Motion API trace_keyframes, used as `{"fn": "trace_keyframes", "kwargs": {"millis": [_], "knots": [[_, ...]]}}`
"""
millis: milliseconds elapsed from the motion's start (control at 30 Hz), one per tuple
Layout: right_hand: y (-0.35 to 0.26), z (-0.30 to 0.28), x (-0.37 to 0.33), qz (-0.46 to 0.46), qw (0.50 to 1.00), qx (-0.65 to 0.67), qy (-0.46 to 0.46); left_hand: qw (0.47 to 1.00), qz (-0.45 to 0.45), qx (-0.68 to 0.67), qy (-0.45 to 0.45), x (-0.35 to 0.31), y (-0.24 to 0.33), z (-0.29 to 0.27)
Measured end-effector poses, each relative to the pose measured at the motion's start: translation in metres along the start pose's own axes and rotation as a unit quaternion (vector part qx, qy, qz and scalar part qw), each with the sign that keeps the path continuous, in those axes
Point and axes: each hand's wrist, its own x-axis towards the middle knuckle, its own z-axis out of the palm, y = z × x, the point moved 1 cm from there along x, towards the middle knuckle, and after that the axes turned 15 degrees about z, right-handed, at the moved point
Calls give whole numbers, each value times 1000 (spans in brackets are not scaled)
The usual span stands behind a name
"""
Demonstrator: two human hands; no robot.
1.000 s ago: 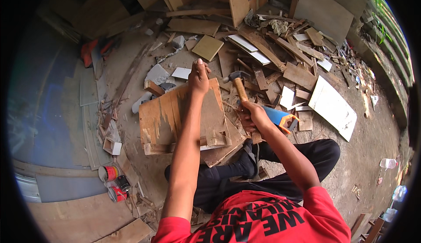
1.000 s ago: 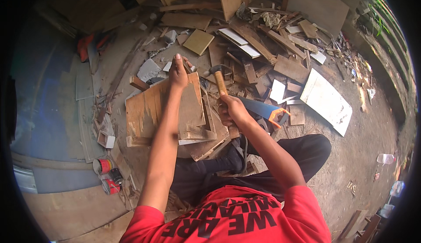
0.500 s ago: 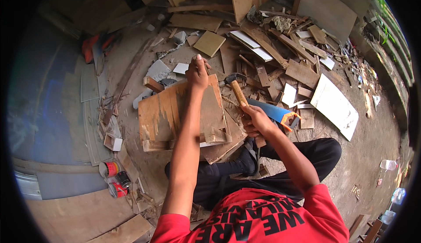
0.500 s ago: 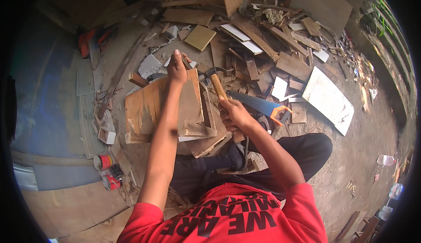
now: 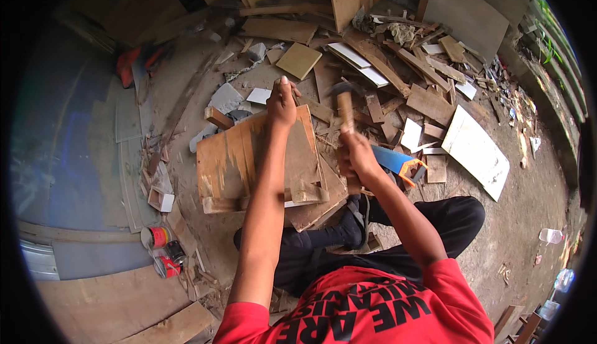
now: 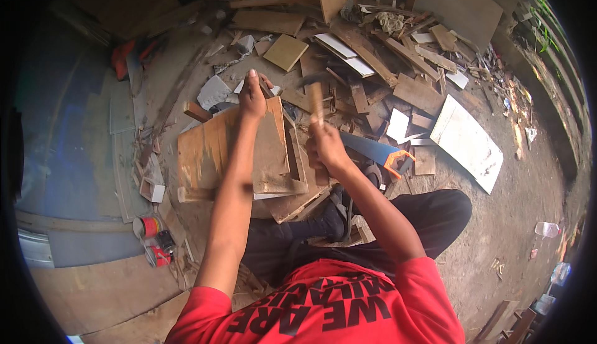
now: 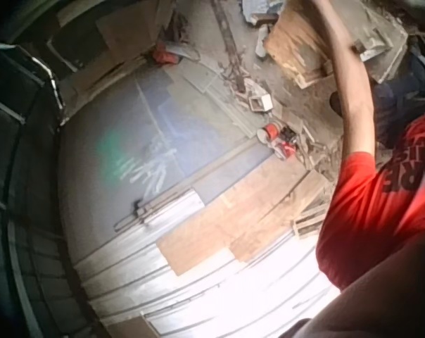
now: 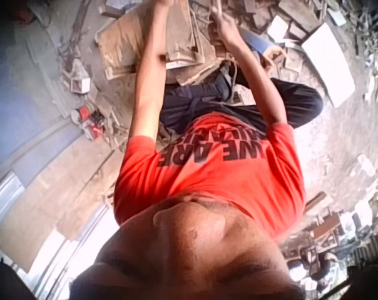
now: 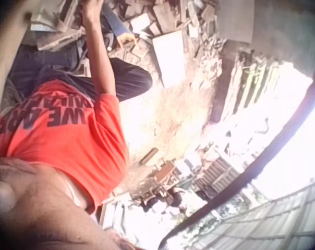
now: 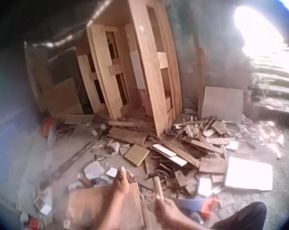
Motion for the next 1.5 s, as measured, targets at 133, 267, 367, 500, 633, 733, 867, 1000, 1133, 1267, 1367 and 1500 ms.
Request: {"fn": "trace_keyframes", "kwargs": {"millis": [133, 267, 367, 500, 633, 733, 867, 1000, 1133, 1267, 1367, 1500], "knots": [[8, -1, -1, 78, 994, 7, -70, 1000, 0, -2, -3, -5, -12, -14], [15, 1, 12, 53, 996, 15, -71, 1000, -4, -3, 18, 1, 0, -3], [13, -1, 8, 98, 991, -22, -92, 1000, 5, -10, -2, -1, -7, -13], [8, 4, 7, 18, 997, 54, -49, 1000, 18, -26, 3, 0, -7, -5], [0, 3, -5, 100, 989, -41, -101, 999, 6, -41, 2, 0, -18, -11], [-4, -5, -11, 23, 997, 56, -46, 999, 10, -35, -9, -2, -21, -13], [-7, -24, -9, -97, 986, 136, 28, 998, 37, 40, -36, 0, -10, -7], [34, -52, -11, -98, 988, 55, 105, 999, 36, 33, -5, 3, -3, -9], [113, -80, -21, -33, 992, -2, 126, 998, 55, 20, -12, 1, -5, -11], [197, -100, -23, 18, 989, -38, 145, 997, 70, 6, -15, -8, 3, -25], [226, -92, -40, 50, 988, -78, 120, 995, 84, -40, 24, -14, 14, -57], [220, -68, -48, 68, 982, -151, 92, 986, 107, -78, 97, -23, 48, -108]]}}
